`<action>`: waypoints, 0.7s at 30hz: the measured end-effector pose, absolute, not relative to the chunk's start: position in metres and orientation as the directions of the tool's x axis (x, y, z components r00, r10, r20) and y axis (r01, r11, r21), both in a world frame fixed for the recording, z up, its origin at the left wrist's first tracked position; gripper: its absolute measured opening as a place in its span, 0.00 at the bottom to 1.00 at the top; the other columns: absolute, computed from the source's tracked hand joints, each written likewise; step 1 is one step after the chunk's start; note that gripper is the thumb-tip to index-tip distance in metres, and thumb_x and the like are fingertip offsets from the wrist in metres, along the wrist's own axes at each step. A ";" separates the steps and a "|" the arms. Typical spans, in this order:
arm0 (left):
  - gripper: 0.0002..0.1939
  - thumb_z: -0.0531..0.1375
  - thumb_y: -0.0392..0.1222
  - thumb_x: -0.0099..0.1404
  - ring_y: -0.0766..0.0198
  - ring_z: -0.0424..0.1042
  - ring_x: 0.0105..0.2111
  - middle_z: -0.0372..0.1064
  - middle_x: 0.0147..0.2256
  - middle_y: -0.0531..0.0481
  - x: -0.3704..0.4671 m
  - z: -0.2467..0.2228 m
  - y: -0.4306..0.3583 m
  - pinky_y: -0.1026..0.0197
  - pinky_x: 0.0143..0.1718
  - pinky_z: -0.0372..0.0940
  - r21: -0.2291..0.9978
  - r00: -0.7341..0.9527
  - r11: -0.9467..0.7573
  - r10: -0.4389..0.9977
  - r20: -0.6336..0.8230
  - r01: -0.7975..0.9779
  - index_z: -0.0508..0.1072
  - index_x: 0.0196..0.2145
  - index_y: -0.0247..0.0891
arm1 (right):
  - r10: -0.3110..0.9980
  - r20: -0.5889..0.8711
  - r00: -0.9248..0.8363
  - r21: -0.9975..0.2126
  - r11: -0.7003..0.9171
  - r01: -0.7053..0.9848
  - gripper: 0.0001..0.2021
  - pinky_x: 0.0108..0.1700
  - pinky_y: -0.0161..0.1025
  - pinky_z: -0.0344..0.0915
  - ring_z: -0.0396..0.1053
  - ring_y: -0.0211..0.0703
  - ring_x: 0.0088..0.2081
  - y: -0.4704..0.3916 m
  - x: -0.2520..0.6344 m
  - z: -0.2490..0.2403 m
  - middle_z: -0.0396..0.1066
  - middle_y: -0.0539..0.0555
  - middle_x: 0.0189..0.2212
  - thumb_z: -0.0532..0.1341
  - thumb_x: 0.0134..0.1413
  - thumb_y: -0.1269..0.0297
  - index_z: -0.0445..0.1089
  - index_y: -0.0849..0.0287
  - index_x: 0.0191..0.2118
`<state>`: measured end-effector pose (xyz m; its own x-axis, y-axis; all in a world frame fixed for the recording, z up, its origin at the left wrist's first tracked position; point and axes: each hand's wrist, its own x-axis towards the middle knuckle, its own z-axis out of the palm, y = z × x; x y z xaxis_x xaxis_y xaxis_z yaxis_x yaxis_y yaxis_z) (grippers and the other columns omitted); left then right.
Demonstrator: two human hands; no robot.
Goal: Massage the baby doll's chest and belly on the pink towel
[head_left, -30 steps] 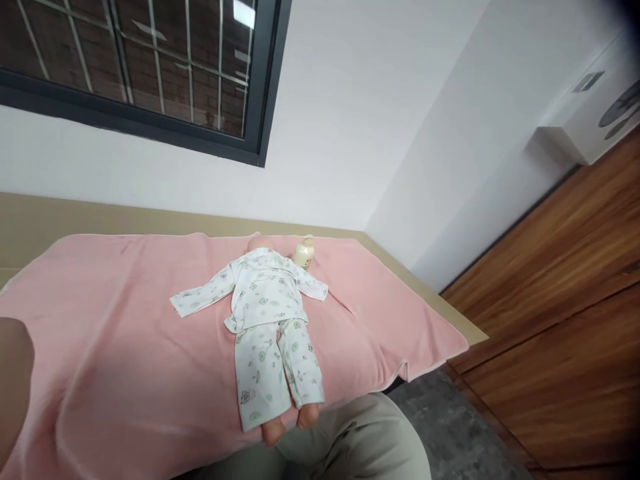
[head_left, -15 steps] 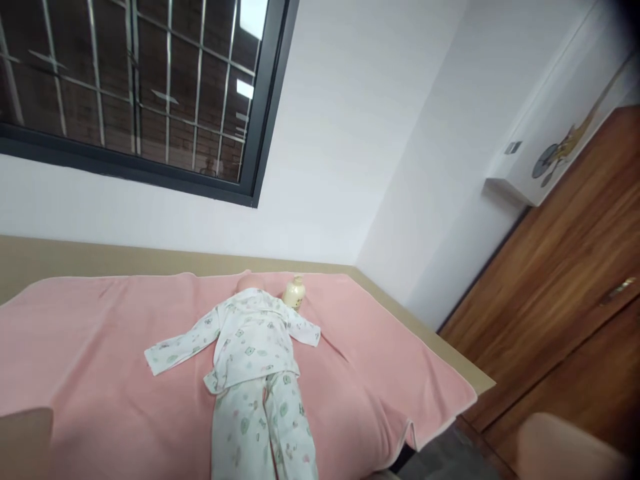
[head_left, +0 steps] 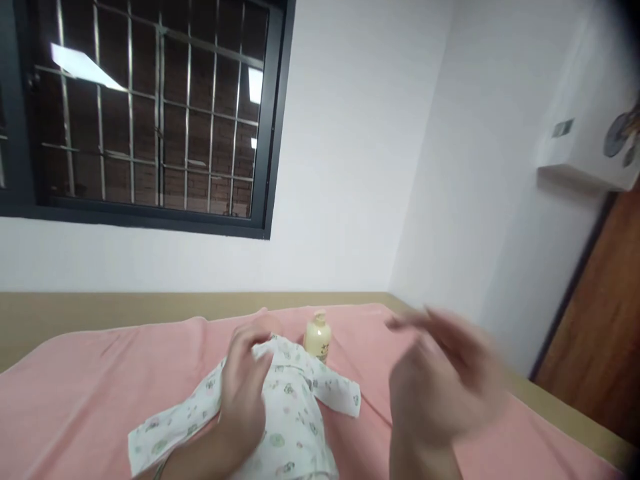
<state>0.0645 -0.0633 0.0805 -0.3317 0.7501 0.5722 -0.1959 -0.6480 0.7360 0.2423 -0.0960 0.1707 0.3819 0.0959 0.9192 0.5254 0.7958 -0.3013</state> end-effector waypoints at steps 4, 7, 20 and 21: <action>0.14 0.57 0.46 0.69 0.53 0.72 0.53 0.71 0.52 0.38 0.097 0.088 0.003 0.52 0.56 0.66 0.835 0.164 -0.007 0.980 0.116 -0.550 0.74 0.48 0.38 | 0.671 0.727 0.147 -0.614 0.540 0.575 0.16 0.47 0.46 0.73 0.76 0.48 0.43 -0.036 0.257 0.155 0.78 0.56 0.40 0.57 0.60 0.66 0.73 0.58 0.52; 0.27 0.51 0.53 0.72 0.57 0.68 0.59 0.65 0.59 0.34 0.111 0.093 0.026 0.57 0.59 0.64 0.722 0.343 0.258 0.939 -0.030 -0.642 0.62 0.63 0.36 | 0.844 0.536 0.016 -0.594 0.364 0.718 0.24 0.62 0.47 0.63 0.67 0.51 0.60 0.000 0.264 0.138 0.72 0.62 0.56 0.53 0.55 0.75 0.71 0.64 0.57; 0.31 0.42 0.54 0.75 0.58 0.75 0.52 0.69 0.56 0.34 0.116 0.102 0.027 0.61 0.47 0.72 0.589 0.384 0.380 0.915 -0.126 -0.713 0.56 0.65 0.30 | 0.948 0.274 -0.164 -0.269 0.240 0.933 0.22 0.62 0.45 0.58 0.65 0.56 0.61 0.015 0.241 0.115 0.70 0.69 0.56 0.53 0.54 0.82 0.70 0.72 0.54; 0.30 0.42 0.53 0.75 0.57 0.75 0.52 0.69 0.55 0.34 0.112 0.104 0.018 0.61 0.47 0.72 0.594 0.386 0.380 0.914 -0.125 -0.709 0.59 0.64 0.29 | 0.956 0.249 -0.156 -0.315 0.233 0.920 0.22 0.59 0.44 0.62 0.67 0.55 0.58 0.005 0.239 0.121 0.72 0.68 0.54 0.53 0.54 0.81 0.71 0.70 0.54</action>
<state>0.1117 0.0179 0.1042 0.3860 0.9140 -0.1248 -0.7089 0.3805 0.5939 0.2389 0.0053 0.1206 -0.1564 0.9559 0.2486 0.9201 0.2325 -0.3152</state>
